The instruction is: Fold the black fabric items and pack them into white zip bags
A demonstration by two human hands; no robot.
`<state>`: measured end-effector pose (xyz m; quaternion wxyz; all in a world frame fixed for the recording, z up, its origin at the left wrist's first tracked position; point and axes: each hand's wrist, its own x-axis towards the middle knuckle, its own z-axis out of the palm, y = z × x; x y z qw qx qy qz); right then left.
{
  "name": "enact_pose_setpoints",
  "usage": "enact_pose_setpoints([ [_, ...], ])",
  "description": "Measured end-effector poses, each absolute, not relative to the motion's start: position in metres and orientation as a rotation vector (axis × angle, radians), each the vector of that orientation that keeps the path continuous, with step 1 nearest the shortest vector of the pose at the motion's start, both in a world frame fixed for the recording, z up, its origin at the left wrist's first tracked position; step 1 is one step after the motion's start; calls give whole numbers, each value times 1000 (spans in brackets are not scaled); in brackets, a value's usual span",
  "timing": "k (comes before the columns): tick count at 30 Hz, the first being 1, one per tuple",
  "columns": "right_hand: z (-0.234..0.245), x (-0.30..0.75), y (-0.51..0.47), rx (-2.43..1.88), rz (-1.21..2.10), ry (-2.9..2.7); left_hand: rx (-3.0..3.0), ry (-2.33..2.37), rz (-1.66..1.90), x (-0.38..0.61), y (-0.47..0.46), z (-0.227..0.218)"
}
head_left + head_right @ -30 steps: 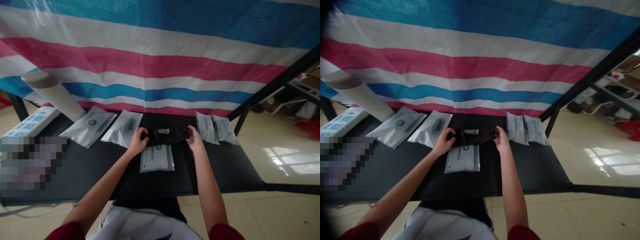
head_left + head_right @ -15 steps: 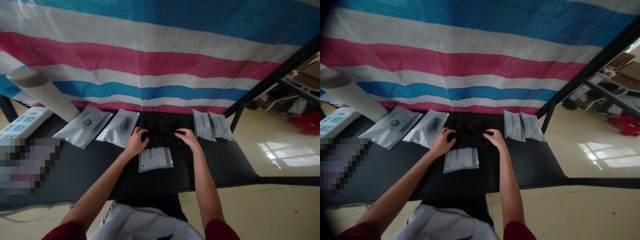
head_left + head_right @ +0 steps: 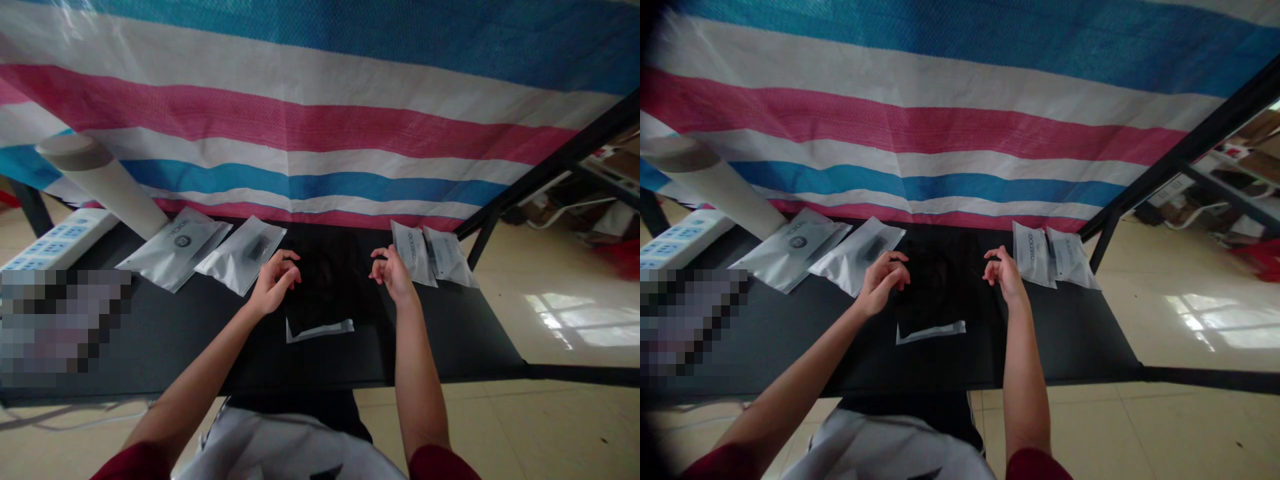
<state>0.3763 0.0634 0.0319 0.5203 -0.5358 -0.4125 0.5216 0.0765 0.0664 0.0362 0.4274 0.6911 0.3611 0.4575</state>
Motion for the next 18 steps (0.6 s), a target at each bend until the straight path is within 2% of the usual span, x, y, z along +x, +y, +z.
enact_pose_setpoints([
  [4, 21, 360, 69, -1343, 1153, -1086, 2102, 1178, 1041, 90, 62, 27],
  [9, 3, 333, 72, -1387, 961, -1489, 2465, 1202, 718, 113, 54, 11],
  [13, -3, 329, 71, -1491, 731, -1744, 2530, 1259, 565, 119, 55, 5],
  [15, -5, 331, 71, -1511, 696, -1795, 2438, 1293, 703, 109, 64, 7],
  [18, -6, 336, 72, -1523, 704, -1809, 2020, 1450, 1317, 77, 85, 13],
])
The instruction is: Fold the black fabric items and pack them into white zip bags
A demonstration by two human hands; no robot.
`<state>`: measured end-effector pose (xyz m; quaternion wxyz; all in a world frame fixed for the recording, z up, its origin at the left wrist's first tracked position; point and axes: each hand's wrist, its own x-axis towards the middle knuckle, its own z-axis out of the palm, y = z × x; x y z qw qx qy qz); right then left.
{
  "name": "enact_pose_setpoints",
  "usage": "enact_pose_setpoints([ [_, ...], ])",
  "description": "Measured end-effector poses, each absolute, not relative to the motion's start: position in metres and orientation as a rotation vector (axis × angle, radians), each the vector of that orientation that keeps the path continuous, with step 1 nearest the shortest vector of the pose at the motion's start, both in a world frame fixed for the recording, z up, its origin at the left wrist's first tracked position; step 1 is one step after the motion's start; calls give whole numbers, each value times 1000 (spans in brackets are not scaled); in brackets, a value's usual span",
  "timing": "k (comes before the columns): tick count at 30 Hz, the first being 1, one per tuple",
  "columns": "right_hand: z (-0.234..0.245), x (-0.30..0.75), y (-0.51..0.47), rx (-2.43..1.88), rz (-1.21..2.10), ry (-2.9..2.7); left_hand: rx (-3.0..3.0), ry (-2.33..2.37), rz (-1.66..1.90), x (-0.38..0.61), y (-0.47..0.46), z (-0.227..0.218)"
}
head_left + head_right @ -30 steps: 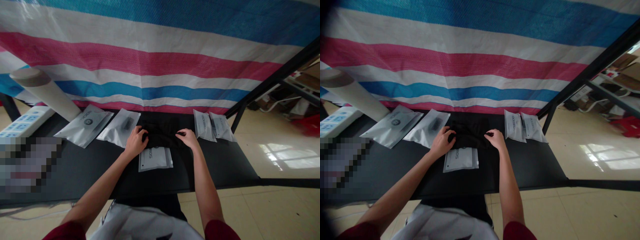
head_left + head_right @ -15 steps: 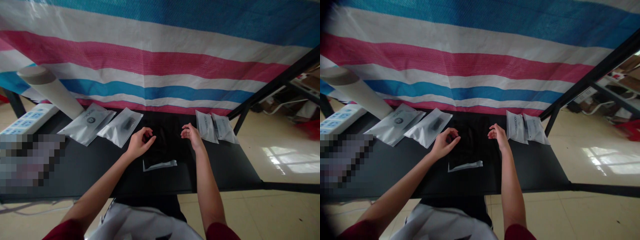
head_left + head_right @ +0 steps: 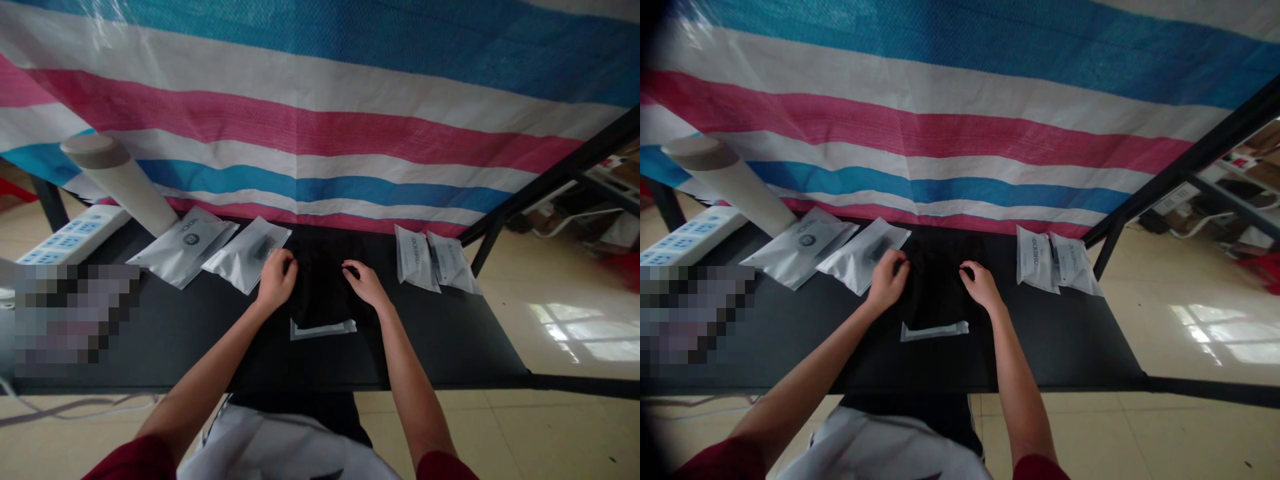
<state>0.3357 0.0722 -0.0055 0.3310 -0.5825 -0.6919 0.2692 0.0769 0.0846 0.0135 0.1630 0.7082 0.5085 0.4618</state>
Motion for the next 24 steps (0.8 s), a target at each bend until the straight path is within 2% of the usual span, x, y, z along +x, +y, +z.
enact_pose_setpoints([
  [3, -6, 337, 73, -1524, 672, -1827, 1269, 1627, 2039, 37, 106, 25],
  [5, -6, 337, 73, -1529, 639, -1844, 1011, 1633, 2284, 19, 112, 34],
  [9, -6, 335, 72, -1560, 580, -1876, 1311, 1571, 2429, 17, 100, 47],
  [11, -7, 333, 71, -1576, 544, -1901, 1749, 1501, 2200, 27, 89, 49],
  [15, -10, 330, 70, -1595, 476, -1939, 2446, 1283, 995, 42, 81, 43],
  [17, -11, 330, 70, -1595, 462, -1947, 2479, 1288, 659, 42, 85, 35],
  [24, -9, 326, 67, -1613, 426, -2012, 2493, 1603, 679, 37, 93, 7],
])
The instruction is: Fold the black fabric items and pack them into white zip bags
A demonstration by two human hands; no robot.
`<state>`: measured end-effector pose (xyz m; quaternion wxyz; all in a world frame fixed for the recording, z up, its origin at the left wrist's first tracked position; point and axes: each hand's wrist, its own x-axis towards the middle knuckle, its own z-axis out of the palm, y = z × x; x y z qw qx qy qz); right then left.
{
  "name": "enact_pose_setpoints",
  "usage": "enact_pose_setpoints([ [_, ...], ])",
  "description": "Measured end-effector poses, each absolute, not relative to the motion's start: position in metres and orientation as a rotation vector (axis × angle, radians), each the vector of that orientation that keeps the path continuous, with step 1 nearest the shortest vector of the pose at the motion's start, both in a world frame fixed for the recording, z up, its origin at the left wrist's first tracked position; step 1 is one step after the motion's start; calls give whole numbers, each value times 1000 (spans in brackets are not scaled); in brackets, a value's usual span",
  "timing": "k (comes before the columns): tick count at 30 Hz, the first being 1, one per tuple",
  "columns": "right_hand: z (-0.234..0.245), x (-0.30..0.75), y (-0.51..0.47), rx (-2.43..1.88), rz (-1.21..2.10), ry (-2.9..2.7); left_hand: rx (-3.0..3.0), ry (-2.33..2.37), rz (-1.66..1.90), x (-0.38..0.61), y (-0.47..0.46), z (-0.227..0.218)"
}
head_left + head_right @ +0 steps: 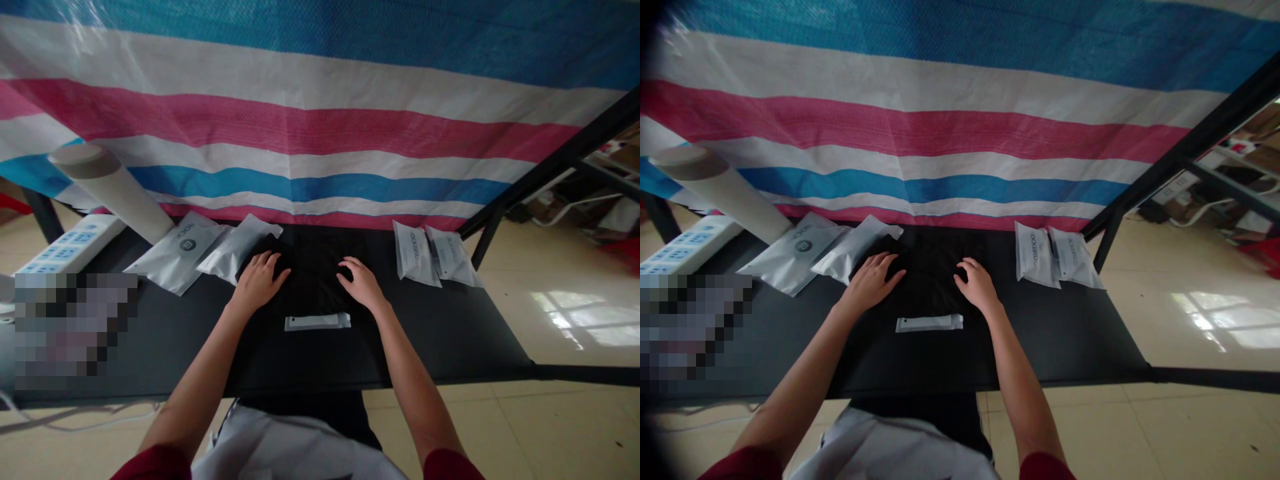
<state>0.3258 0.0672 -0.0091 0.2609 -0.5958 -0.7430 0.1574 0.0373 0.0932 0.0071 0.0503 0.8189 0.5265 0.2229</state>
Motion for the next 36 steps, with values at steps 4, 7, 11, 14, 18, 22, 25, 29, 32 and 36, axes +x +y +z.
enact_pose_setpoints([
  [4, -9, 322, 65, -1627, 430, -2034, 2471, 1750, 630, 42, 88, 2],
  [7, -10, 324, 66, -1613, 451, -2025, 2442, 1817, 599, 46, 84, 0],
  [11, -9, 330, 68, -1602, 430, -2026, 2437, 1862, 585, 50, 80, 3],
  [14, -7, 333, 68, -1612, 400, -2027, 2436, 1811, 625, 55, 77, 12],
  [18, -7, 338, 68, -1627, 397, -2056, 2493, 1561, 667, 64, 73, 19],
  [22, -10, 342, 66, -1666, 377, -2210, 2545, 1407, 491, 70, 69, 6],
  [25, -13, 343, 66, -1712, 340, -2256, 2530, 1430, 365, 70, 71, -6],
  [29, -18, 339, 64, -1729, 271, -2205, 2486, 1465, 290, 62, 76, -10],
  [32, -21, 335, 63, -1722, 235, -2156, 2451, 1479, 264, 56, 80, -12],
  [36, -23, 334, 64, -1686, 209, -2114, 2437, 1473, 322, 53, 86, -9],
])
